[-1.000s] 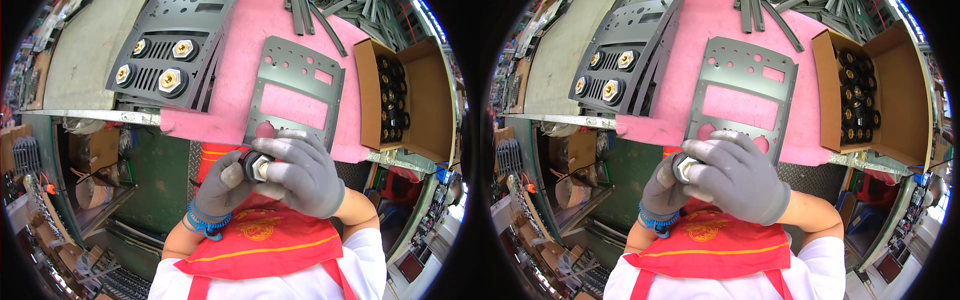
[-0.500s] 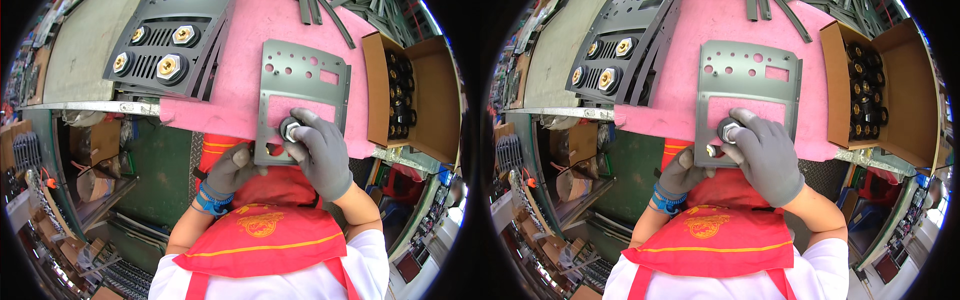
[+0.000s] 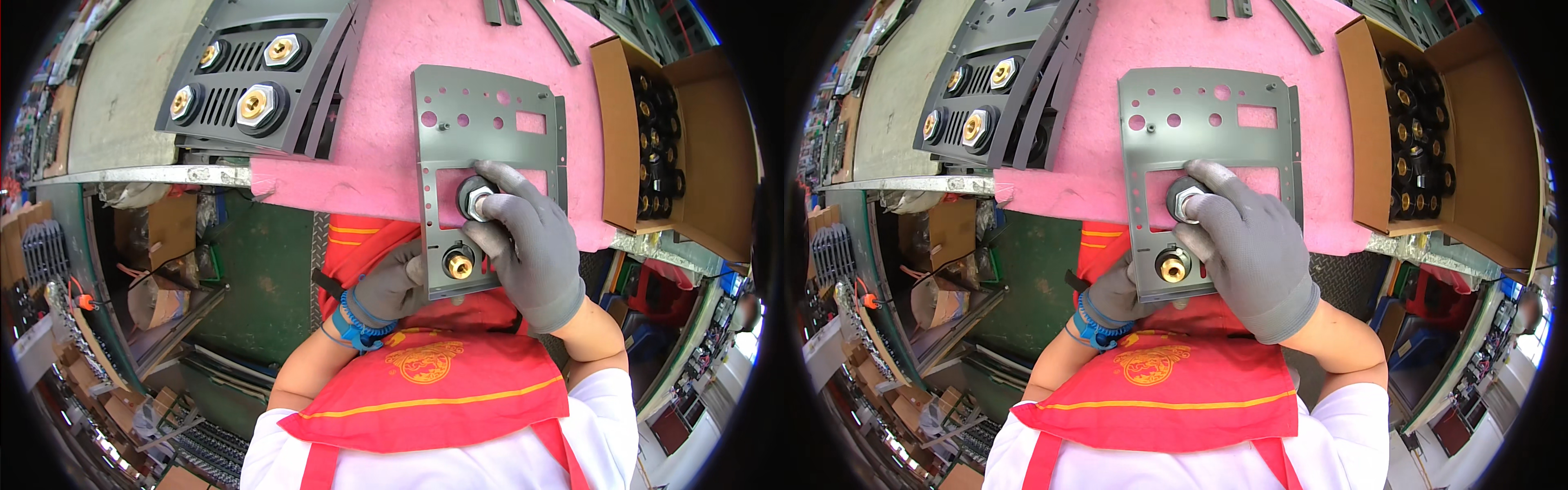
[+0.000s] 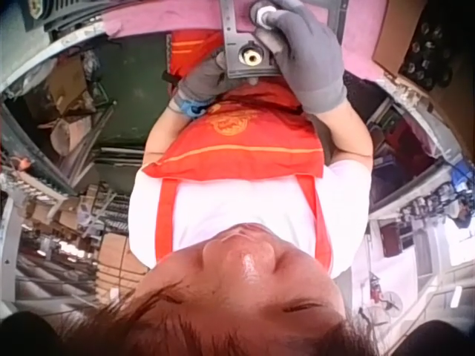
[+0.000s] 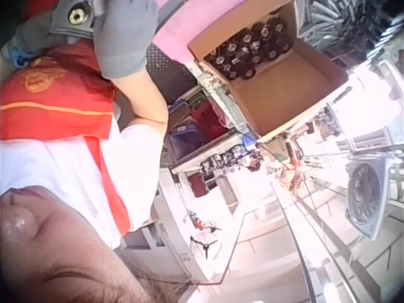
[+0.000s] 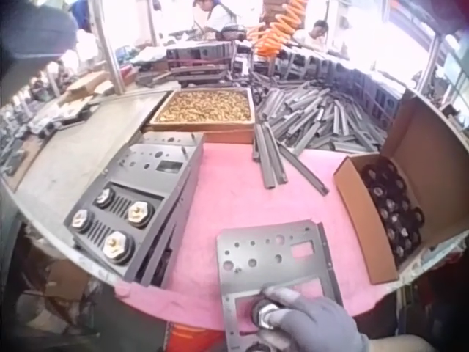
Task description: Assembling components onto metal panels by inserting and securing gold-colored parts.
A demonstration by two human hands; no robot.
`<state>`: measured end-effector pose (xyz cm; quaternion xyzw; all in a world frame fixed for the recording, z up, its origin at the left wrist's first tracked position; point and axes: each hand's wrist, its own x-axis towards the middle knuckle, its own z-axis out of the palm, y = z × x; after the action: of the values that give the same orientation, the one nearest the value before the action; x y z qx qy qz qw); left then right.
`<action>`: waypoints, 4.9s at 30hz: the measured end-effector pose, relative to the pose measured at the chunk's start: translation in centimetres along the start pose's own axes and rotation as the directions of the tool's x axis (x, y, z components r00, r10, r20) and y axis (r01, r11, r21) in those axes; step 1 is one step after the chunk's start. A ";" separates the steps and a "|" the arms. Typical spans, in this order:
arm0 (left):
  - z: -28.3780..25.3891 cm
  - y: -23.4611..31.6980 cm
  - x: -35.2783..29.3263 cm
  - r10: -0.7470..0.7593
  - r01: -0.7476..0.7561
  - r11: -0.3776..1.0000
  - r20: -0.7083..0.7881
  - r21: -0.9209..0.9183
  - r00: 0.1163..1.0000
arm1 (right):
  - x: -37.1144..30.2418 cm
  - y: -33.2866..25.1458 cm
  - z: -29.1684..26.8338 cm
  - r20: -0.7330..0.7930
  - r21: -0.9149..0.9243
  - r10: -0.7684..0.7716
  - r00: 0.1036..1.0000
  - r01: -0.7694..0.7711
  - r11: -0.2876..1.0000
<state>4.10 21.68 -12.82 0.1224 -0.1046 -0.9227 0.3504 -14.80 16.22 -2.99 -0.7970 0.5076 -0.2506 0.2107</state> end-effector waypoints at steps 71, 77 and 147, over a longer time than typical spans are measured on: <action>4.3 2.8 0.6 0.106 -0.103 0.994 -0.149 0.027 0.983 | 3.8 1.7 -3.8 0.312 0.252 -0.450 0.837 0.384 0.888; 4.3 2.7 0.6 0.077 -0.066 0.996 -0.209 0.059 0.975 | 3.9 1.4 -2.9 0.317 0.223 -0.393 0.863 0.335 0.915; 5.2 3.2 1.4 0.134 -0.107 0.988 -0.287 0.108 0.948 | 3.1 1.3 -2.3 0.044 0.317 -0.406 0.913 0.372 0.872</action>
<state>3.54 18.94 -7.17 0.2672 -0.1005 -0.8654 0.4118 -16.06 12.68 -1.36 -0.8537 0.2802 -0.3184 0.3023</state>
